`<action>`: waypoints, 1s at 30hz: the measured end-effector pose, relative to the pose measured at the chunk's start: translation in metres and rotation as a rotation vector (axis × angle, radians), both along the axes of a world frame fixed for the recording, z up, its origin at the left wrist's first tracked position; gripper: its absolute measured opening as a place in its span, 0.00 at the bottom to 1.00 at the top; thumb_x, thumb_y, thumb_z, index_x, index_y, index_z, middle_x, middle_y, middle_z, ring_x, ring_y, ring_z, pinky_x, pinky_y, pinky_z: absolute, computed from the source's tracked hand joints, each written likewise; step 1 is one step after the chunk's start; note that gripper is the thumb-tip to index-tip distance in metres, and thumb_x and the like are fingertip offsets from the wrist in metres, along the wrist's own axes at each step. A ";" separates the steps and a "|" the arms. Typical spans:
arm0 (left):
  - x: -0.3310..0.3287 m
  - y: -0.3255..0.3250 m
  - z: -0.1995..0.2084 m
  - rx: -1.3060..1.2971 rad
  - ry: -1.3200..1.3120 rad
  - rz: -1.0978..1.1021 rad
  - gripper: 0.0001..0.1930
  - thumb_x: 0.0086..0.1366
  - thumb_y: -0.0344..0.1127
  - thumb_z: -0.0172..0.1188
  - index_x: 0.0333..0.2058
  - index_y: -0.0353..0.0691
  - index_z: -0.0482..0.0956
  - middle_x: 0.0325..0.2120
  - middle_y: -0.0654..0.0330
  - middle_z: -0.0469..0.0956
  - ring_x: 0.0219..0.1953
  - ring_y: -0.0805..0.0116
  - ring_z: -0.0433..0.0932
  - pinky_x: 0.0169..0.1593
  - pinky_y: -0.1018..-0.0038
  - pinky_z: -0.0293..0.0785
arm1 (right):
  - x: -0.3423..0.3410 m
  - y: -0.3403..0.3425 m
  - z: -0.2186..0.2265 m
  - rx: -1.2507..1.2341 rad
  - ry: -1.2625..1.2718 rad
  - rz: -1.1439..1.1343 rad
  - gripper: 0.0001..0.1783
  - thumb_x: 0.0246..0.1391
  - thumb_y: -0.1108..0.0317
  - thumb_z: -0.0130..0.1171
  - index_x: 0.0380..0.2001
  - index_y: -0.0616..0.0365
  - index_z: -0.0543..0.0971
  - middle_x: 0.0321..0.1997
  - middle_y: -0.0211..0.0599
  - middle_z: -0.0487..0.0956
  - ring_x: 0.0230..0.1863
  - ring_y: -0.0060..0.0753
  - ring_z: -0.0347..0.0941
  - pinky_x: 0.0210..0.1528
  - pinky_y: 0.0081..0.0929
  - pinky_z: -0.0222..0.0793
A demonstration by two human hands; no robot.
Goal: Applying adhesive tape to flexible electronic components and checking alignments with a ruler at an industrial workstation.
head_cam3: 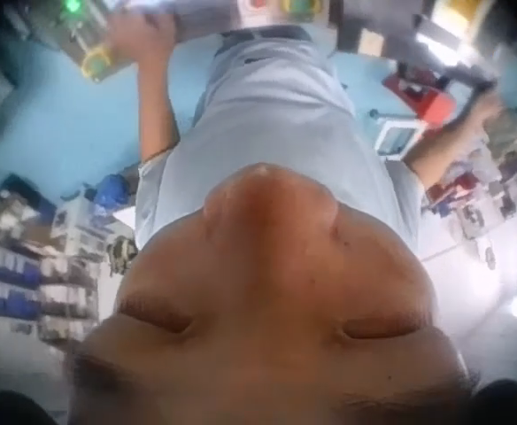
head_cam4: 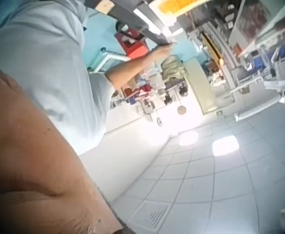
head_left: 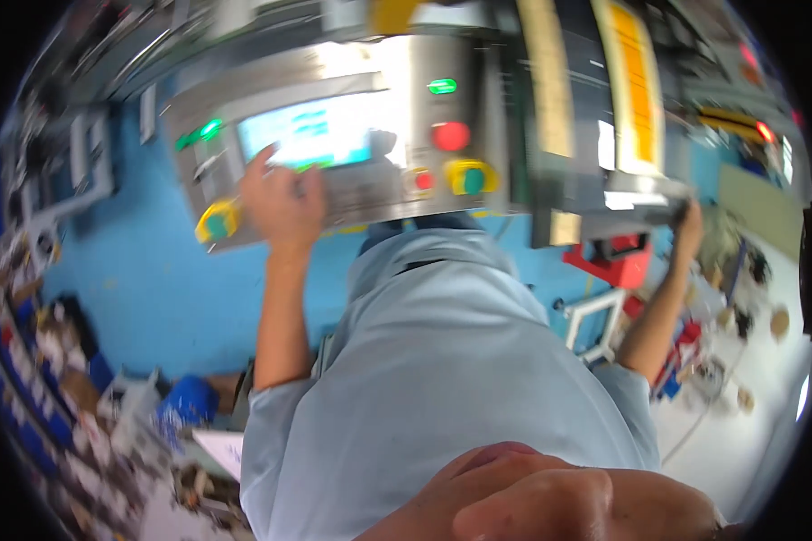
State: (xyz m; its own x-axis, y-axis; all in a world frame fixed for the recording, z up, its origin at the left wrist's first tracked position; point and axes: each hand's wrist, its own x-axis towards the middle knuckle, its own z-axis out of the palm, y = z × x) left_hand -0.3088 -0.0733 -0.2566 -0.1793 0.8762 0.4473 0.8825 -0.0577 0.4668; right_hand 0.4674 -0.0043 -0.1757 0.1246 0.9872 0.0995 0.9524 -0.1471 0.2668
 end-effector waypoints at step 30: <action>0.002 0.007 0.005 0.009 -0.037 0.014 0.13 0.49 0.35 0.69 0.22 0.43 0.69 0.53 0.52 0.71 0.46 0.51 0.66 0.49 0.60 0.58 | -0.069 -0.001 0.025 0.299 0.693 -0.322 0.32 0.63 0.41 0.41 0.39 0.62 0.78 0.24 0.34 0.72 0.21 0.26 0.64 0.25 0.27 0.58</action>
State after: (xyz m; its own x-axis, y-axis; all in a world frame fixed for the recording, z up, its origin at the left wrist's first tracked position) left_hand -0.3068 -0.0665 -0.2514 -0.2083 0.8695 0.4478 0.8654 -0.0495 0.4987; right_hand 0.3980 -0.0051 -0.1511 0.5276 0.8363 0.1490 0.7853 -0.4133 -0.4609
